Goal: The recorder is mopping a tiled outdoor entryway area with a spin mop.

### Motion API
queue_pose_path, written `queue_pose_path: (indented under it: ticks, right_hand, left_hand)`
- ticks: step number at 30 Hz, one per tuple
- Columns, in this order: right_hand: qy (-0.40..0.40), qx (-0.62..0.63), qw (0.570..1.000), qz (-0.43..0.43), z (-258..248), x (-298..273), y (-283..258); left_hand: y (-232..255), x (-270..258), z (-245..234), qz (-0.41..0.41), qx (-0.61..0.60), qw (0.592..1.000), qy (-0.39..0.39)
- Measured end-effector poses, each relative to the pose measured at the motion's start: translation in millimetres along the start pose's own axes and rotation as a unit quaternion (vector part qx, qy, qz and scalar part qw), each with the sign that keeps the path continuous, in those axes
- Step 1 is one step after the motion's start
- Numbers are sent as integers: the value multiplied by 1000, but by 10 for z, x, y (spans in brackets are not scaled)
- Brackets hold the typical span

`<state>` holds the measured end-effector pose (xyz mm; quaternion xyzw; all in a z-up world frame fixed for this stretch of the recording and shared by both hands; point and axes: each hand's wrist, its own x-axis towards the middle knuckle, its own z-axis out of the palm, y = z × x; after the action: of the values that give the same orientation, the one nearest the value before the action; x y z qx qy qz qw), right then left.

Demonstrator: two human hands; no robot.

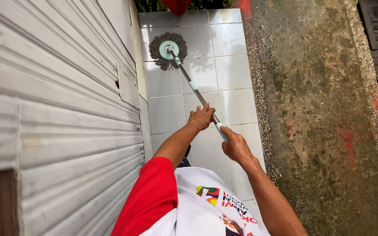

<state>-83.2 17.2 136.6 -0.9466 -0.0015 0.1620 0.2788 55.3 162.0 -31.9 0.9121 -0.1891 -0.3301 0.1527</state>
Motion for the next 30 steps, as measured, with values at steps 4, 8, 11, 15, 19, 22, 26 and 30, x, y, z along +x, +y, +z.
queue_pose_path:
  ticks: [4, 8, 11, 15, 19, 22, 26, 30]
  right_hand:
    - [-13, 15, 1000, 1, 135, -677, 465]
    - [-20, 17, 1000, 14, 197, -1407, 740]
    - [-33, 6, 999, 13, 126, -1853, 807]
    - [-25, 20, 999, 15, 41, -2218, 920]
    - [-18, 7, 1000, 10, 124, -2177, 969]
    - [-9, 6, 1000, 10, 187, -2028, 971]
    - [-6, 2, 1000, 5, 238, -1613, 793]
    - [1, 4, 1000, -7, 173, -1077, 292]
  left_hand:
    - [427, -407, 472, 1, 13, 1000, 3]
    - [822, -1015, 828, 40, 33, 999, 4]
    - [1006, -1265, 1135, 78, 33, 996, 22]
    - [1167, -1423, 1439, 122, 37, 990, 66]
    - [1112, -1434, 1418, 118, 32, 990, 69]
    - [1017, -1458, 1249, 106, 21, 992, 59]
    - [792, -1256, 966, 74, 6, 996, 50]
    - [390, -920, 703, 38, 1, 998, 56]
